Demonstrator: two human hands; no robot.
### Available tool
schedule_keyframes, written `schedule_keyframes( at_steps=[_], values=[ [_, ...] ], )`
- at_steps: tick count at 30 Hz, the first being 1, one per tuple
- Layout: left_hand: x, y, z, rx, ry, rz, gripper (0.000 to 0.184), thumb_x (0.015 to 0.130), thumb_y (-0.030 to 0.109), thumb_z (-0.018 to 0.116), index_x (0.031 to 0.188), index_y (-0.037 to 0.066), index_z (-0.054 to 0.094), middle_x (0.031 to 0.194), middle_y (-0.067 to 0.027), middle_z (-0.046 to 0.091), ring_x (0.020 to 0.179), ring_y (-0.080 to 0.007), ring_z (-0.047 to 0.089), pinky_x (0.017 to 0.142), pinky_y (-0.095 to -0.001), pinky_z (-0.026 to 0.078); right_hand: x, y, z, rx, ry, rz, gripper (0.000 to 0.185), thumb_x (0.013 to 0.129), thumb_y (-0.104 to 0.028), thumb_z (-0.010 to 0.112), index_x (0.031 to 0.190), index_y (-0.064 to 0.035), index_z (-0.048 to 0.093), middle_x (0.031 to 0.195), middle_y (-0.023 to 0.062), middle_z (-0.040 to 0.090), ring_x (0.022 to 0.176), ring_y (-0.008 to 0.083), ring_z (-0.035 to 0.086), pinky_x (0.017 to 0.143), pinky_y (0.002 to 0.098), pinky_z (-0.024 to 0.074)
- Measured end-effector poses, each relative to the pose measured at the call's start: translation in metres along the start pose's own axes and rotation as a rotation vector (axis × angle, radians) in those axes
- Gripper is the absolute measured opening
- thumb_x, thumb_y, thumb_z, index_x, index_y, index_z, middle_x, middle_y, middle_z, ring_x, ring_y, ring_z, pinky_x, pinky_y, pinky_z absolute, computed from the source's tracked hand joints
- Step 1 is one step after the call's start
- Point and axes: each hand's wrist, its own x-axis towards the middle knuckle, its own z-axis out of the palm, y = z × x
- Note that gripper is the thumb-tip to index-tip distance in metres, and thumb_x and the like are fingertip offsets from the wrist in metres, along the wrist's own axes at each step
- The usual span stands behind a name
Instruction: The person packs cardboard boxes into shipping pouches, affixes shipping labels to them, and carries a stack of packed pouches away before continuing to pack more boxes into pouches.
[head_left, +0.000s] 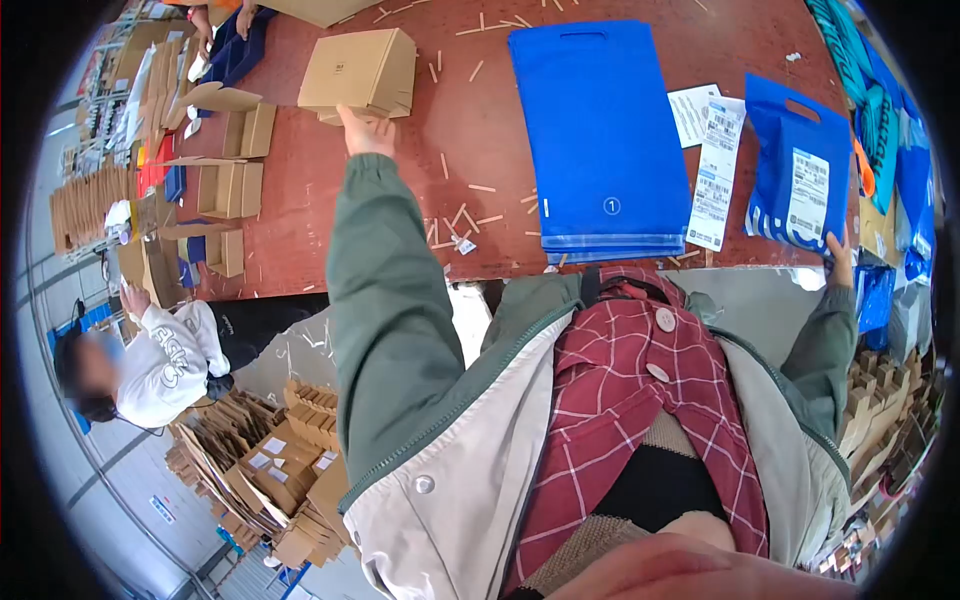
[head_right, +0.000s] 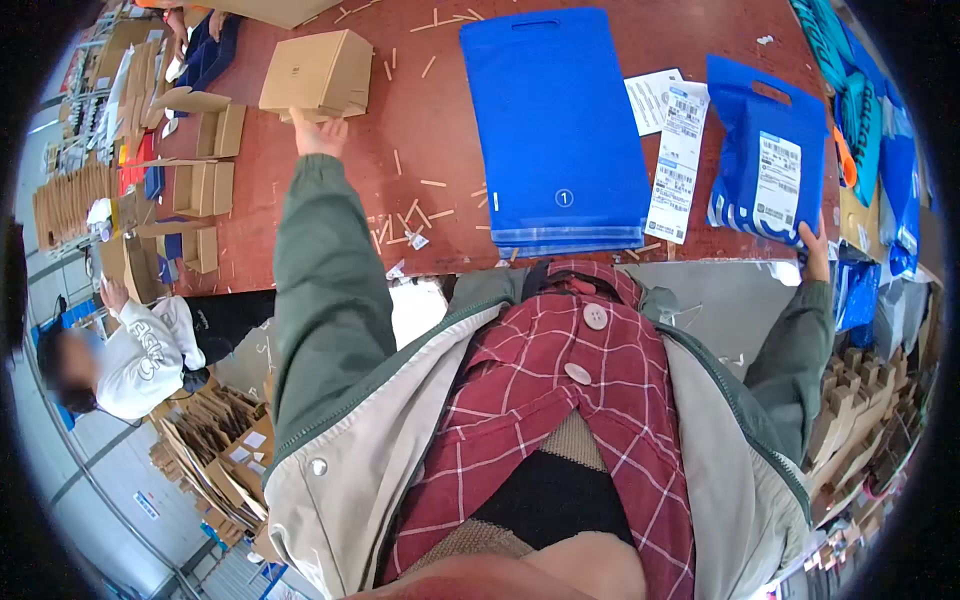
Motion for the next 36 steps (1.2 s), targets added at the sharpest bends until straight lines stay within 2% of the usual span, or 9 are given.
schedule_keyframes(
  at_steps=[3, 4, 8, 14, 18, 25, 30, 33, 36],
  values=[
    [0.022, 0.006, 0.010, 0.052, -0.105, -0.075, 0.054, 0.086, 0.042, 0.068, 0.124, 0.009, 0.049, 0.118, -0.0029, 0.056, 0.111, -0.0180, 0.052, 0.097, -0.0382, 0.043, 0.038, 0.018, -0.020, -0.663, 0.171, -0.215, 0.069, 0.080, -0.028, 0.075, 0.137, -0.0014, 0.046, 0.125, 0.0136, 0.058, 0.115, 0.0214, 0.055, 0.096, 0.0319, 0.0429],
    [0.032, 0.001, 0.009, 0.116, -0.131, -0.055, 0.053, 0.084, 0.039, 0.071, 0.122, 0.009, 0.051, 0.116, -0.0014, 0.057, 0.110, -0.0174, 0.053, 0.093, -0.0367, 0.046, 0.020, -0.019, 0.025, -1.150, 0.477, -0.359, 0.065, 0.081, -0.026, 0.074, 0.135, -0.0005, 0.047, 0.126, 0.0160, 0.058, 0.116, 0.0224, 0.056, 0.098, 0.0329, 0.0429],
    [0.033, -0.028, 0.009, 0.014, -0.248, -0.096, 0.046, 0.084, 0.032, 0.073, 0.119, 0.010, 0.053, 0.119, 0.0005, 0.057, 0.110, -0.0151, 0.053, 0.086, -0.0331, 0.051, 0.034, -0.010, 0.132, -0.481, 0.374, -0.407, 0.039, 0.088, -0.013, 0.065, 0.125, -0.0028, 0.057, 0.121, 0.0118, 0.061, 0.112, 0.0196, 0.057, 0.097, 0.0319, 0.0434],
    [-0.151, -0.154, 0.018, -0.105, -0.717, -0.150, 0.036, 0.095, 0.022, 0.056, 0.126, 0.003, 0.051, 0.123, -0.0075, 0.058, 0.109, -0.0183, 0.056, 0.089, -0.0322, 0.050, -0.044, -0.079, 0.356, 0.233, -0.390, -0.205, 0.064, 0.088, -0.025, 0.066, 0.141, -0.0047, 0.036, 0.137, 0.0121, 0.049, 0.125, 0.0196, 0.047, 0.102, 0.0374, 0.0390],
    [-0.197, -0.224, 0.006, 0.691, -1.079, 0.091, 0.059, 0.088, 0.026, 0.066, 0.135, -0.002, 0.044, 0.124, -0.0084, 0.061, 0.104, -0.0218, 0.061, 0.089, -0.0354, 0.047, -0.039, -0.090, 0.383, 0.710, -0.321, 0.013, 0.063, 0.087, -0.024, 0.067, 0.139, -0.0045, 0.038, 0.130, 0.0075, 0.052, 0.122, 0.0205, 0.049, 0.101, 0.0396, 0.0402],
    [-0.194, -0.217, 0.026, 1.281, -0.937, 0.581, 0.025, 0.087, 0.016, 0.063, 0.110, 0.006, 0.066, 0.103, -0.0136, 0.067, 0.094, -0.0261, 0.064, 0.084, -0.0355, 0.050, -0.007, -0.064, 0.325, 0.194, 0.185, -0.701, 0.061, 0.072, -0.018, 0.083, 0.117, -0.0003, 0.047, 0.106, 0.0121, 0.061, 0.101, 0.0194, 0.061, 0.084, 0.0332, 0.0503],
    [-0.177, -0.234, 0.024, 1.498, -1.325, 0.983, 0.033, 0.068, 0.013, 0.074, 0.099, 0.009, 0.067, 0.109, -0.0101, 0.061, 0.106, -0.0312, 0.055, 0.091, -0.0405, 0.047, 0.001, -0.043, 0.326, -0.430, 0.227, -0.507, 0.071, 0.065, -0.025, 0.088, 0.116, 0.0012, 0.046, 0.108, 0.0166, 0.062, 0.102, 0.0223, 0.062, 0.084, 0.0340, 0.0501],
    [-0.183, -0.235, 0.030, 1.720, -1.325, 1.014, 0.041, 0.061, 0.009, 0.074, 0.100, 0.010, 0.062, 0.106, -0.0098, 0.056, 0.100, -0.0328, 0.053, 0.087, -0.0415, 0.048, 0.016, -0.040, 0.327, -0.165, 0.192, -0.553, 0.066, 0.072, -0.022, 0.084, 0.121, 0.0008, 0.046, 0.110, 0.0117, 0.061, 0.101, 0.0194, 0.060, 0.085, 0.0314, 0.0491],
    [-0.163, -0.254, 0.029, 1.791, -1.278, 1.137, 0.043, 0.062, 0.008, 0.070, 0.103, 0.011, 0.059, 0.103, -0.0110, 0.056, 0.095, -0.0339, 0.054, 0.083, -0.0438, 0.049, 0.007, -0.036, 0.294, 0.341, -0.090, -0.157, 0.061, 0.085, -0.023, 0.071, 0.132, 0.0033, 0.041, 0.121, 0.0119, 0.059, 0.106, 0.0212, 0.060, 0.089, 0.0359, 0.0501]
  ],
)
